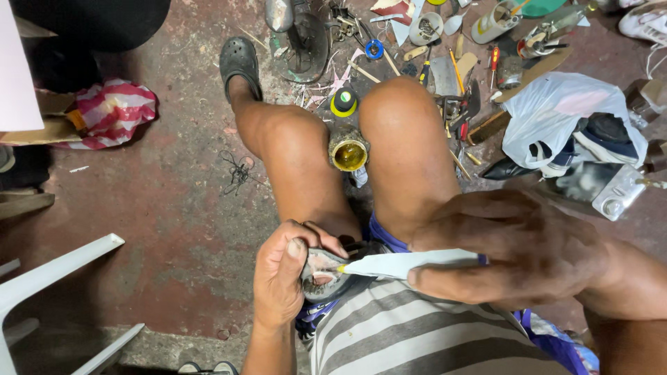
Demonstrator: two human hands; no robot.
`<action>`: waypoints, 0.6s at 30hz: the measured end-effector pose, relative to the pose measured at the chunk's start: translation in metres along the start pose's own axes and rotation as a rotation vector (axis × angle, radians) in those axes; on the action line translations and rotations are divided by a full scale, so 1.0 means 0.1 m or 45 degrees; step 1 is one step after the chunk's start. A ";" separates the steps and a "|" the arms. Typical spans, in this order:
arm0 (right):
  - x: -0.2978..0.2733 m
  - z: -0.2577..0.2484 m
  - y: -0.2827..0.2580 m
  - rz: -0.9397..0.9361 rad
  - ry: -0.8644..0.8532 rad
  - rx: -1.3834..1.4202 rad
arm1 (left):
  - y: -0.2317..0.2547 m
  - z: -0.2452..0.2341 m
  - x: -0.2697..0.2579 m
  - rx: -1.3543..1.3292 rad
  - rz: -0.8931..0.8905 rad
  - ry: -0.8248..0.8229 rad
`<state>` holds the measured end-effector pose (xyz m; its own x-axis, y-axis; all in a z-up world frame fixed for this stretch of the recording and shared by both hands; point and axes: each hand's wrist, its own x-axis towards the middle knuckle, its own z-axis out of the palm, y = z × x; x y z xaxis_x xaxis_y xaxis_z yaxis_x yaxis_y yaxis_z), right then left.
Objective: The person sits on the floor and uses a white stick to apply a yellow substance from a small container onto the sole of a black shoe. The person holds the shoe in one hand and applies the substance with the other, then places the shoe down.
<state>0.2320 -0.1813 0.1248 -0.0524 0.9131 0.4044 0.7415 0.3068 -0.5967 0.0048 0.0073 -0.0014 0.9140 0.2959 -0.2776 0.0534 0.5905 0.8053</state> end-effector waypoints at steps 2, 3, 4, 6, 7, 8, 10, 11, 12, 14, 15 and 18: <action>0.00 0.00 -0.02 0.048 -0.077 -0.027 | -0.01 -0.03 -0.01 0.029 0.030 -0.019; -0.01 0.02 -0.02 0.026 -0.115 -0.027 | -0.02 -0.05 0.00 0.043 0.046 -0.028; -0.02 0.04 -0.01 0.005 -0.154 -0.020 | -0.02 -0.06 -0.01 0.043 0.057 -0.043; -0.06 0.08 0.01 -0.043 -0.221 -0.044 | -0.02 -0.10 -0.01 0.044 0.083 -0.073; -0.07 0.11 0.01 -0.068 -0.250 -0.076 | -0.02 -0.12 -0.01 0.032 0.086 -0.077; -0.09 0.12 0.01 -0.095 -0.278 -0.102 | -0.02 -0.13 -0.01 0.019 0.086 -0.076; -0.11 0.14 0.03 -0.090 -0.298 -0.103 | -0.02 -0.14 -0.02 0.001 0.084 -0.070; -0.12 0.16 0.02 -0.086 -0.306 -0.107 | -0.02 -0.15 -0.03 -0.004 0.081 -0.065; -0.12 0.15 0.02 -0.078 -0.276 -0.127 | -0.03 -0.14 -0.03 -0.012 0.082 -0.058; -0.11 0.15 0.00 -0.057 -0.214 -0.166 | -0.03 -0.13 -0.01 -0.036 0.058 -0.026; -0.09 0.17 -0.01 -0.066 -0.171 -0.177 | -0.03 -0.13 -0.01 -0.048 0.043 -0.011; -0.05 0.17 0.00 -0.094 -0.088 -0.207 | -0.03 -0.09 0.01 -0.026 0.066 -0.045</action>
<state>0.2211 -0.1816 0.1114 -0.1525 0.9077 0.3910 0.8321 0.3313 -0.4447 0.0021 0.0127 -0.0091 0.9291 0.3000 -0.2164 -0.0027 0.5905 0.8070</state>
